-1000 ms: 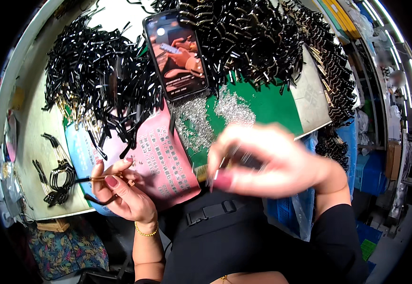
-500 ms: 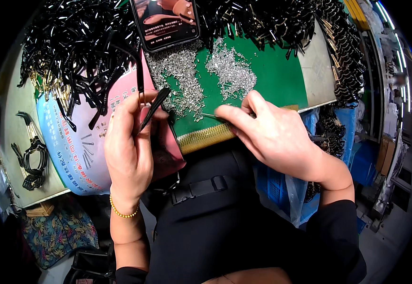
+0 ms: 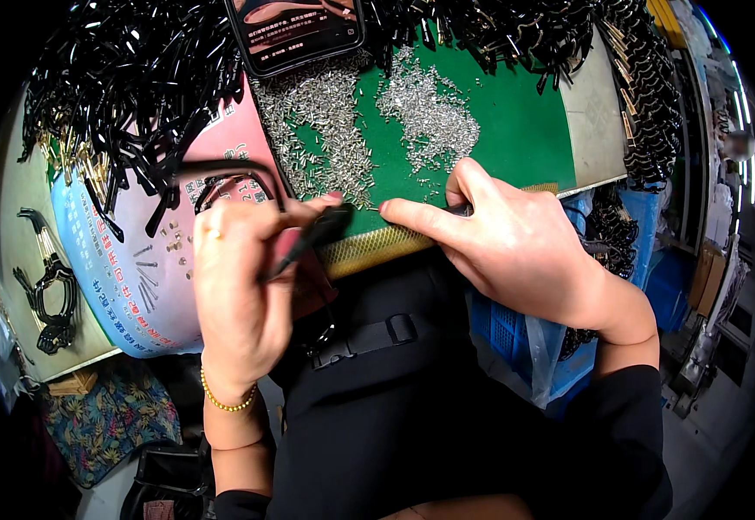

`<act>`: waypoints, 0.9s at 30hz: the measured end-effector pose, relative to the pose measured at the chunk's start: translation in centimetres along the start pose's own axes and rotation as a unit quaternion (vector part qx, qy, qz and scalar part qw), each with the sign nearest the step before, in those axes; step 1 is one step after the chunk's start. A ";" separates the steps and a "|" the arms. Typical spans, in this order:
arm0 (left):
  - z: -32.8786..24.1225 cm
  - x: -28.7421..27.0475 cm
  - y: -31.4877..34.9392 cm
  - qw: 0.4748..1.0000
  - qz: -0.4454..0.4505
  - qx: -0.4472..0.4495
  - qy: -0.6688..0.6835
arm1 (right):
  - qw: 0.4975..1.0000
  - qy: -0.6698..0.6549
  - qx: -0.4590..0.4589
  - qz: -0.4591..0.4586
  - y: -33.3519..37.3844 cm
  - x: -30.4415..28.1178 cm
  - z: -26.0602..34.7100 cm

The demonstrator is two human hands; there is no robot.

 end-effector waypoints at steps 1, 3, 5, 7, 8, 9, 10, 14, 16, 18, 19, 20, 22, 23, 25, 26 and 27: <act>0.8 -0.2 0.8 0.996 -0.046 -0.027 0.070 | 1.000 -0.002 0.000 -0.003 0.0 -0.1 0.0; 1.2 -0.8 1.5 0.971 -0.141 -0.052 0.187 | 1.000 -0.007 -0.002 -0.010 0.0 -0.2 -0.1; 1.6 -1.8 1.6 0.953 -0.217 -0.063 0.200 | 1.000 -0.006 0.001 -0.021 0.0 0.2 -0.2; 1.7 -2.6 1.8 0.941 -0.267 -0.052 0.204 | 1.000 -0.004 0.006 -0.029 0.0 0.2 -0.1; 1.9 -2.8 1.9 0.934 -0.285 -0.073 0.200 | 0.999 -0.003 0.008 -0.031 0.0 0.1 0.0; 2.1 -3.1 2.1 0.928 -0.305 -0.094 0.195 | 0.999 -0.002 0.010 -0.035 -0.1 0.1 0.0; 2.1 -3.4 1.9 0.928 -0.291 -0.114 0.203 | 0.999 0.005 0.011 -0.039 -0.1 0.2 0.1; 2.2 -3.6 0.5 0.919 -0.291 -0.149 0.222 | 0.998 0.059 0.006 -0.026 -0.5 0.4 0.7; 2.9 -3.7 -0.5 0.932 -0.246 -0.164 0.211 | 0.998 0.063 0.006 -0.005 -0.7 0.1 1.0; 3.8 -3.4 0.3 0.936 -0.177 -0.186 0.239 | 0.999 0.031 0.011 0.018 -0.6 0.0 1.0; 3.5 -3.0 0.8 0.939 -0.147 -0.200 0.240 | 1.000 -0.015 0.004 0.010 -0.8 -0.4 1.2; 2.8 -2.5 1.0 0.945 -0.121 -0.227 0.201 | 0.998 -0.061 -0.004 0.003 -0.9 -0.8 1.4; 2.6 -1.9 1.6 0.949 -0.105 -0.230 0.188 | 0.992 -0.118 -0.031 -0.031 -1.2 -1.0 2.3; 2.4 -1.8 1.6 0.950 -0.104 -0.230 0.182 | 0.993 -0.106 -0.043 -0.013 -1.8 -0.8 2.8; 2.5 -1.7 1.6 0.946 -0.115 -0.226 0.201 | 0.995 -0.076 -0.069 0.023 -3.0 -0.6 3.3; 2.4 -1.8 1.5 0.945 -0.115 -0.227 0.206 | 0.995 -0.060 -0.074 0.014 -3.2 -0.1 3.4; 2.4 -1.9 1.5 0.943 -0.119 -0.228 0.211 | 0.995 -0.050 -0.081 0.004 -3.5 0.0 3.4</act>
Point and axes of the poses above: each hand's wrist, its own y-axis away from the middle knuckle, its own x-axis out of the palm, z = x × y, the point moved 5 cm from there along -y, towards the middle knuckle, and after that the axes turned 6 degrees about y, right-handed, at the moved point
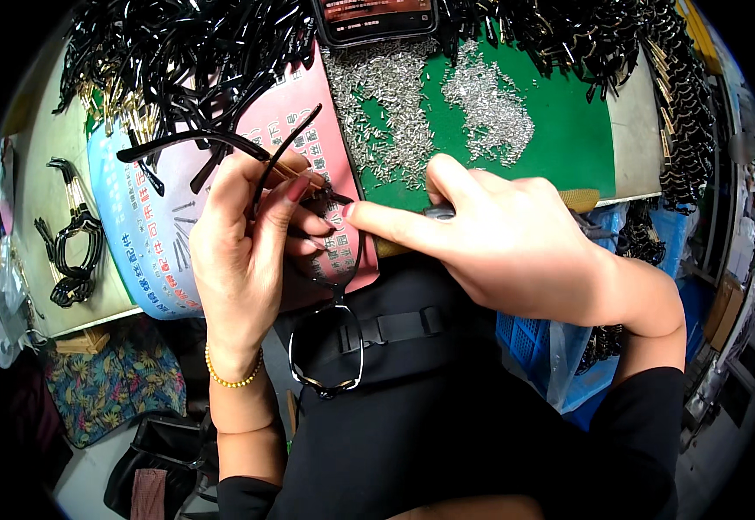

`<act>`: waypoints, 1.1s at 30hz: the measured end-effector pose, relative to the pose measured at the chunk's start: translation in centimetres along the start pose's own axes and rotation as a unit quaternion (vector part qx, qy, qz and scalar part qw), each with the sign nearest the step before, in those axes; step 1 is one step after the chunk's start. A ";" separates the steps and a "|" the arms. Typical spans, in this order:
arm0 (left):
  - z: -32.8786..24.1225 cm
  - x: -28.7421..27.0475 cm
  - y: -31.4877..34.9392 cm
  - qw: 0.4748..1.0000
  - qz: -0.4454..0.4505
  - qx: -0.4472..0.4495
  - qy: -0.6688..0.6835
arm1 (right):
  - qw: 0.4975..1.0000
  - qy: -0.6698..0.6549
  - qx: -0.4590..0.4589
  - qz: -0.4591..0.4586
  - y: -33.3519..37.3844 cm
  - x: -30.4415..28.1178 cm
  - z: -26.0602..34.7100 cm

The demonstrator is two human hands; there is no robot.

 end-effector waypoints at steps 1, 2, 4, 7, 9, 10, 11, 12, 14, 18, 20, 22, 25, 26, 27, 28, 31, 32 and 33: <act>-0.3 0.0 -0.1 1.000 0.016 -0.009 -0.005 | 1.000 0.011 -0.007 -0.008 -0.3 0.1 -0.1; -0.4 -0.1 0.0 1.000 0.017 -0.007 -0.011 | 1.000 0.022 -0.014 -0.017 -0.4 0.1 0.0; -0.4 0.1 0.1 1.000 0.024 -0.002 -0.017 | 1.000 0.015 -0.015 -0.020 -0.4 0.0 -0.2; -0.6 0.4 0.0 0.998 0.048 0.000 -0.042 | 0.999 0.017 -0.017 -0.026 -0.5 0.1 -0.2; -0.6 0.4 -0.1 0.996 0.058 0.018 -0.064 | 0.999 0.022 -0.018 -0.034 -0.5 0.1 -0.2; -0.5 0.4 -0.1 0.995 0.062 0.030 -0.076 | 0.999 0.026 -0.019 -0.039 -0.4 0.2 -0.2; -0.5 0.4 -0.1 0.993 0.066 0.043 -0.088 | 0.998 0.029 -0.020 -0.045 -0.4 0.2 -0.2; -0.7 0.4 0.2 0.990 0.057 0.052 -0.115 | 0.999 0.027 -0.020 -0.042 -0.4 0.2 -0.2; -0.7 0.6 0.4 0.968 0.056 0.146 -0.196 | 0.999 0.023 -0.019 -0.038 -0.6 0.0 -0.1; -0.7 0.6 0.1 0.983 0.025 0.061 -0.171 | 0.998 0.032 -0.027 -0.053 -0.6 0.2 -0.1; -0.6 0.9 0.6 0.954 0.009 0.185 -0.234 | 0.997 0.035 -0.030 -0.056 -0.6 0.3 0.0; -0.7 0.6 -0.1 0.976 0.007 0.100 -0.194 | 0.996 0.040 -0.020 -0.076 -0.7 0.2 0.0; -1.1 1.2 -0.2 0.975 -0.002 0.119 -0.187 | 0.994 0.056 -0.005 -0.096 -0.9 0.3 0.3; -1.1 1.3 -0.3 0.975 -0.003 0.122 -0.184 | 0.993 0.064 0.001 -0.102 -0.9 0.4 0.4; -0.9 1.0 -0.3 0.975 0.012 0.109 -0.194 | 0.992 0.062 0.002 -0.106 -0.9 0.4 0.4; -0.9 1.0 -0.3 0.977 0.010 0.104 -0.188 | 0.992 0.061 0.004 -0.110 -0.9 0.5 0.5; -1.2 1.1 0.2 0.964 -0.007 0.132 -0.231 | 0.990 0.069 0.001 -0.119 -0.9 0.5 0.7; -1.2 1.2 0.6 0.943 -0.019 0.171 -0.286 | 0.990 0.073 0.000 -0.122 -0.9 0.4 0.7; -1.3 1.3 0.6 0.939 -0.015 0.202 -0.278 | 0.989 0.081 0.002 -0.124 -0.9 0.5 0.8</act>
Point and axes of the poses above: each hand's wrist, its own y-axis away from the middle knuckle, its own x-axis out of the palm, z = x × y, the point moved 5 cm from there along -y, towards the middle knuckle, and after that the axes turned 6 degrees about y, right-handed, at the moved point
